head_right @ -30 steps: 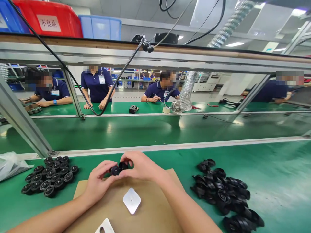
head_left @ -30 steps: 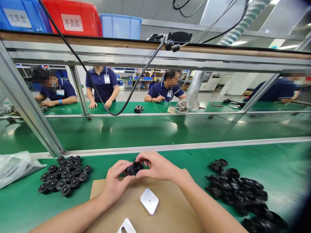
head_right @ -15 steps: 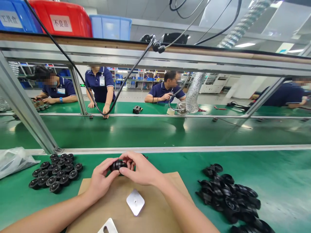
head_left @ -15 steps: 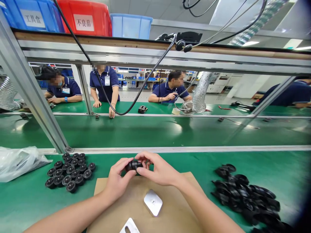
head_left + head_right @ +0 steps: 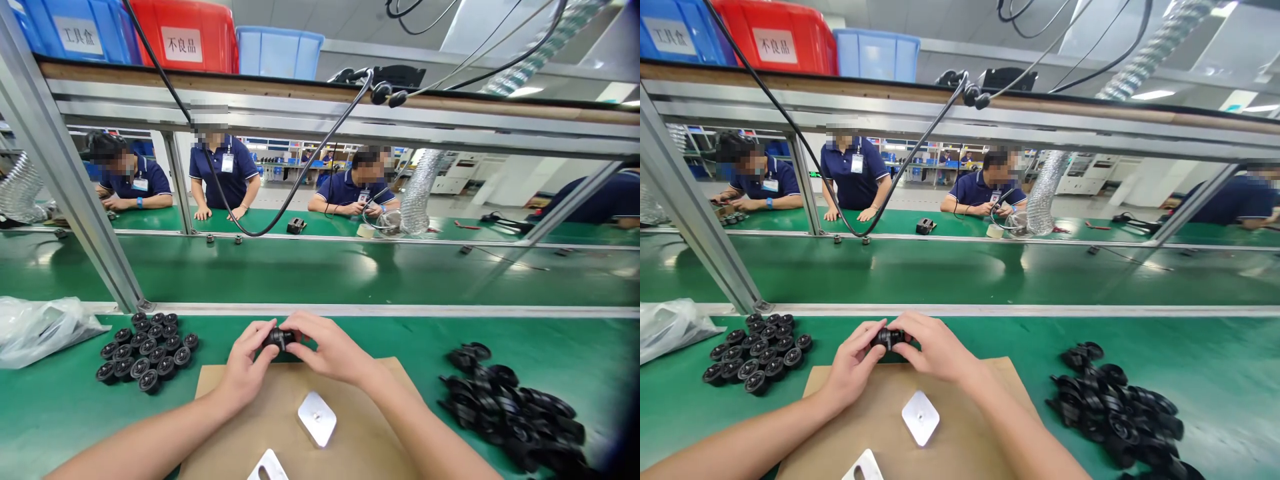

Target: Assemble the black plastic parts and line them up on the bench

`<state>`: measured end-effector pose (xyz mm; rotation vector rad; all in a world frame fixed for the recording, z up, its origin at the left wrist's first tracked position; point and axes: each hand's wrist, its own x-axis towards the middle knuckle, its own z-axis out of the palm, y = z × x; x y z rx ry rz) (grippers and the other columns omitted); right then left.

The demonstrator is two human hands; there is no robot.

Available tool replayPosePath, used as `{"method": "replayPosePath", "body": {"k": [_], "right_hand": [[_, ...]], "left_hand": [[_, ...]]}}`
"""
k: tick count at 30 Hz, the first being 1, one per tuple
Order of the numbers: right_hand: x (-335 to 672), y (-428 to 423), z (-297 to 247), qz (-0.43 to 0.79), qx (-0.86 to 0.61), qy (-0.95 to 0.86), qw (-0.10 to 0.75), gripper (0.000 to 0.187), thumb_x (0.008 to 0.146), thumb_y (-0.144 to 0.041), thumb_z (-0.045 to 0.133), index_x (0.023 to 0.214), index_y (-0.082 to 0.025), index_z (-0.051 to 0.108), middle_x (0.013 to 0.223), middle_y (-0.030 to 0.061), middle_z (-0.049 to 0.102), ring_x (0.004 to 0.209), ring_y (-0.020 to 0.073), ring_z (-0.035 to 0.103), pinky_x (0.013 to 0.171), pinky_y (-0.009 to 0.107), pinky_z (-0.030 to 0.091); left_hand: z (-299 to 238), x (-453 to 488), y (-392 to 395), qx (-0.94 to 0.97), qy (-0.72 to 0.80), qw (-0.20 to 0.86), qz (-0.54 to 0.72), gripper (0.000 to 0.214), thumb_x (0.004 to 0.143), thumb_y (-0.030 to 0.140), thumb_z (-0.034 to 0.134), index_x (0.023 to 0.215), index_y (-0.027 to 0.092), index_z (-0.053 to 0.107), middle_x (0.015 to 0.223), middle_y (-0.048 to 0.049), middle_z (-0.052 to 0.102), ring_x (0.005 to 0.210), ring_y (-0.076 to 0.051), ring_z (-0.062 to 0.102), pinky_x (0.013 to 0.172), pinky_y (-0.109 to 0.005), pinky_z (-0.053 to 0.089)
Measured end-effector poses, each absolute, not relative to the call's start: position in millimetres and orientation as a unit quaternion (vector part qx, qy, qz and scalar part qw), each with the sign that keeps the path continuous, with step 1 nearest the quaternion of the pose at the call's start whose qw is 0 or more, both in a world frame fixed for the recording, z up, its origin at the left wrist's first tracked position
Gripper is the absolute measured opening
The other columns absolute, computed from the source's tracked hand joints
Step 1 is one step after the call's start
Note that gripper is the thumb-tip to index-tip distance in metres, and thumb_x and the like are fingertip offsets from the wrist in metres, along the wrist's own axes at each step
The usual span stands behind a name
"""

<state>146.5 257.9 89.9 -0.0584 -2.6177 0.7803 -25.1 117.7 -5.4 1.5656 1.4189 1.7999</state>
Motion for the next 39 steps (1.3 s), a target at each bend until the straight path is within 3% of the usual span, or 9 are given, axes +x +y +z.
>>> {"method": "replayPosePath", "body": {"k": [11,17,24,30,33,36,37,39], "right_hand": [[146.0,258.7,91.3,0.287,-0.023,-0.938,0.193,0.024,0.098,-0.014,0.063,0.12,-0.024,0.066,0.108,0.0055,0.068,0.091,0.0209,0.061,0.081,0.035,0.05],[145.2,259.5,89.8,0.262,0.01,-0.944,0.202,0.024,0.101,-0.013,0.057,0.12,-0.024,0.067,0.117,0.0074,0.07,0.108,0.0246,0.063,0.092,0.038,0.05],[145.4,254.7,88.1,0.243,-0.081,-0.952,0.169,0.014,0.1,-0.033,0.065,0.106,-0.021,0.068,0.09,0.0037,0.068,0.08,0.0208,0.061,0.072,0.033,0.042],[146.1,250.6,92.6,0.266,-0.091,-0.943,0.178,0.027,0.095,-0.036,0.07,0.116,-0.021,0.064,0.102,0.0048,0.07,0.084,0.0198,0.061,0.074,0.032,0.043],[144.6,247.5,94.4,0.264,-0.127,-0.943,0.16,0.018,0.098,-0.037,0.062,0.093,-0.02,0.064,0.081,0.0018,0.067,0.071,0.0172,0.057,0.066,0.03,0.037],[143.8,244.3,96.6,0.224,-0.168,-0.949,0.142,0.046,0.106,-0.046,0.049,0.069,-0.02,0.055,0.063,0.0008,0.059,0.059,0.0152,0.048,0.06,0.032,0.027],[144.2,243.5,97.7,0.216,-0.173,-0.949,0.149,0.045,0.105,-0.049,0.051,0.071,-0.02,0.057,0.065,0.0009,0.06,0.059,0.0153,0.049,0.06,0.032,0.026],[145.8,242.3,99.9,0.224,-0.153,-0.949,0.162,0.028,0.099,-0.048,0.063,0.093,-0.021,0.066,0.08,0.0017,0.067,0.067,0.0167,0.055,0.063,0.03,0.031]], "left_hand": [[1.5,-23.9,118.5,0.528,0.517,0.159,0.654,0.033,0.098,0.026,0.071,0.131,0.027,0.075,0.126,-0.0077,0.073,0.118,-0.025,0.067,0.105,-0.037,0.054],[2.7,-26.1,118.9,0.528,0.52,0.164,0.651,0.034,0.094,0.023,0.075,0.127,0.03,0.077,0.118,-0.0052,0.076,0.109,-0.024,0.07,0.098,-0.035,0.057],[7.5,-25.2,115.9,0.548,0.511,0.143,0.647,0.032,0.094,0.023,0.077,0.126,0.029,0.077,0.118,-0.005,0.078,0.108,-0.024,0.071,0.098,-0.036,0.057],[8.4,-24.8,115.9,0.555,0.51,0.118,0.647,0.028,0.097,0.025,0.075,0.125,0.026,0.077,0.118,-0.0087,0.077,0.108,-0.026,0.07,0.097,-0.041,0.058],[7.6,-24.8,115.1,0.561,0.507,0.108,0.645,0.029,0.095,0.027,0.078,0.124,0.025,0.078,0.115,-0.0094,0.078,0.105,-0.027,0.07,0.096,-0.042,0.059],[6.4,-25.6,115.4,0.562,0.509,0.105,0.644,0.03,0.094,0.026,0.078,0.124,0.026,0.078,0.116,-0.0091,0.078,0.106,-0.027,0.07,0.096,-0.042,0.059],[6.1,-25.9,115.7,0.558,0.511,0.104,0.645,0.029,0.095,0.025,0.077,0.124,0.025,0.078,0.117,-0.0093,0.078,0.107,-0.027,0.07,0.096,-0.041,0.059],[5.8,-26.3,116.1,0.553,0.514,0.102,0.648,0.029,0.096,0.024,0.075,0.125,0.025,0.077,0.118,-0.0092,0.077,0.107,-0.027,0.071,0.097,-0.04,0.059]]}}
